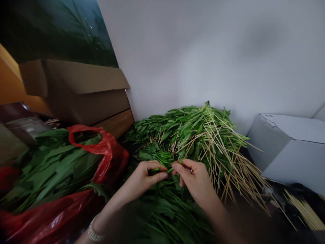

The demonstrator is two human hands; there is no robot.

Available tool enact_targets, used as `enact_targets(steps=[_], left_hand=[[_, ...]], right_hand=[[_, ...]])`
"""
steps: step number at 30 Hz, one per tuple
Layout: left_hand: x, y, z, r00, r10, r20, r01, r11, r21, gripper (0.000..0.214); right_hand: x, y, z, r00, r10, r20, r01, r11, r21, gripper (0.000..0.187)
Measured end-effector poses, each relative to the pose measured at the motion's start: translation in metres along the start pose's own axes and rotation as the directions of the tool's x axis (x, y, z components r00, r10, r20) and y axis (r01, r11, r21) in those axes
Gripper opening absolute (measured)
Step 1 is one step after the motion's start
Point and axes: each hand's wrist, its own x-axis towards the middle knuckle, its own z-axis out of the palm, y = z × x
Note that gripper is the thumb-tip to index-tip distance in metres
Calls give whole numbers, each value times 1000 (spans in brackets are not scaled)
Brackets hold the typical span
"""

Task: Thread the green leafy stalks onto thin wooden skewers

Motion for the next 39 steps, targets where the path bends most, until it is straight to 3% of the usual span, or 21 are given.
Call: enact_targets(steps=[3,7,12,17,19,22,25,27,30,33,36,39], left_hand=[[-1,1,2,998,3,59,-5,999,43,20],[-2,5,0,999,24,39,-28,992,123,19],[-3,1,2,991,110,-80,-70,913,401,13],[-4,-5,13,949,250,-191,-102,819,565,15],[-4,-8,12,941,224,-255,-79,876,476,15],[0,-20,-4,927,14,-375,28,994,106,13],[2,-29,-30,834,-191,-518,81,970,-228,16],[2,-27,-40,819,-181,-545,68,973,-221,18],[0,-12,-34,905,-35,-424,28,999,-23,18],[-2,3,-14,984,112,-135,-87,979,183,16],[-4,9,1,980,171,107,-197,923,331,19],[-6,11,0,967,173,187,-230,909,347,29]], right_hand=[[2,2,0,999,-11,44,10,1000,22,30],[3,7,-7,997,-38,70,38,999,3,34],[1,10,-12,987,-82,141,110,972,-205,27],[-2,8,-6,955,-229,189,290,860,-419,21],[-4,7,-5,946,-250,204,316,847,-427,21],[-7,6,-9,938,-264,223,338,838,-429,22],[-7,5,-14,945,-261,197,322,839,-438,23],[-6,4,-15,947,-269,175,319,839,-441,24],[-5,4,-8,935,-295,195,353,818,-455,25],[-6,4,2,923,-317,219,384,801,-459,27],[-10,5,9,910,-352,218,415,776,-475,31],[-12,5,9,918,-335,213,396,807,-439,37]])
